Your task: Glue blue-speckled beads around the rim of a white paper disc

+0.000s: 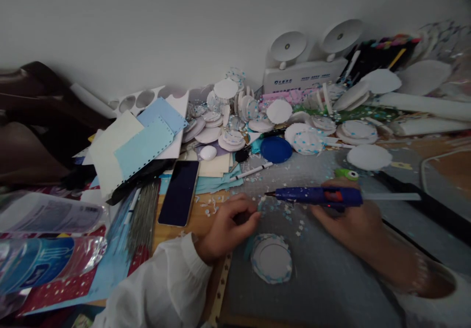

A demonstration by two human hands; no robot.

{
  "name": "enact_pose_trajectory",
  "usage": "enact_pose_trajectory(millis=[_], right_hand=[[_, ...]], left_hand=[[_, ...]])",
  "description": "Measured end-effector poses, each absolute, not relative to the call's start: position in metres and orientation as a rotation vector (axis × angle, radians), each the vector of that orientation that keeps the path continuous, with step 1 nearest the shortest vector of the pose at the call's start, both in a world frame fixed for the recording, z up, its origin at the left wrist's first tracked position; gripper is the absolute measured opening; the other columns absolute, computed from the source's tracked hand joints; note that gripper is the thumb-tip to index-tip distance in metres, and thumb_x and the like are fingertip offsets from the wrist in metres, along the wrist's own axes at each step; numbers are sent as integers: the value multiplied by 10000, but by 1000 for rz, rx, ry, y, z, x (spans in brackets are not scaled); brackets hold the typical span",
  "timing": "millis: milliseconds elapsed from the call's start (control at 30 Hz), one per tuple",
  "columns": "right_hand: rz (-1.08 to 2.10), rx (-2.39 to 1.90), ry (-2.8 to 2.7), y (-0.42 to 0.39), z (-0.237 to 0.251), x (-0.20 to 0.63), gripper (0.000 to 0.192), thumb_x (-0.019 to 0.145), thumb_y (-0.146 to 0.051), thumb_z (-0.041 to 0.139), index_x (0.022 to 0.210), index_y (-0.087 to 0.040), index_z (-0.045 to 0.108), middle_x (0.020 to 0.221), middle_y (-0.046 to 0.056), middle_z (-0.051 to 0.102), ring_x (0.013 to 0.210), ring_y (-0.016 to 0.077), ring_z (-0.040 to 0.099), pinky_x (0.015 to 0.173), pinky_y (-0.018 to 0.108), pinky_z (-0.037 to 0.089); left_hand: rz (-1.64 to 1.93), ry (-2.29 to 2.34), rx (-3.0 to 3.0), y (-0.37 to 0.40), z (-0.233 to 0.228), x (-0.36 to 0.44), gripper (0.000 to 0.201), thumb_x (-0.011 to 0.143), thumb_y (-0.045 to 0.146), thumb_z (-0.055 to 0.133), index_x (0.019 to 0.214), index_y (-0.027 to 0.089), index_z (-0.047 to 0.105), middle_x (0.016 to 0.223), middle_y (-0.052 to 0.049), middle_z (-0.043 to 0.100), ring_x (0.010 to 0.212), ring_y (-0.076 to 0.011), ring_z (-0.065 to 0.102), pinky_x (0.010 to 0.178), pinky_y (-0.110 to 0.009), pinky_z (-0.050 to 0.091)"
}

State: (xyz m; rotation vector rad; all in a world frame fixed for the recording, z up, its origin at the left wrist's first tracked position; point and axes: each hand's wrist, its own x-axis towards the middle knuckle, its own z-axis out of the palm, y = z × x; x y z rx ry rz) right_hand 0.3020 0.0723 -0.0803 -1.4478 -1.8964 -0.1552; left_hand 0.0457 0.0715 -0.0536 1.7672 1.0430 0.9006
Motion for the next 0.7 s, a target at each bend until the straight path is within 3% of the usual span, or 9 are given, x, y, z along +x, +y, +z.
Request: enact_pose_trajectory(millis=[300, 500, 700], right_hand=[[-248, -1830, -1704, 82, -70, 316, 411, 855, -517, 501, 1013, -142, 559, 831, 179, 635, 771, 360, 635, 627, 429, 477], [-331, -1851, -1907, 85, -82, 322, 442, 891, -564, 433, 873, -140, 558, 697, 126, 574, 633, 287, 568, 544, 377, 426], [-278, -1646, -2061, 89, -84, 321, 327, 921, -454, 414, 835, -165, 539, 747, 113, 577, 689, 258, 567, 609, 375, 457]], left_hand=[[940, 1042, 1720, 72, -52, 44, 278, 861, 277, 554, 616, 162, 489, 650, 6, 460, 622, -115, 427, 575, -239, 329], [938, 1049, 1717, 72, -51, 44, 312, 876, 334, 548, 620, 163, 500, 660, 1, 477, 636, -122, 444, 594, -244, 349], [956, 1048, 1726, 73, -51, 44, 302, 874, 318, 553, 619, 164, 506, 661, 2, 479, 641, -124, 449, 601, -247, 352]])
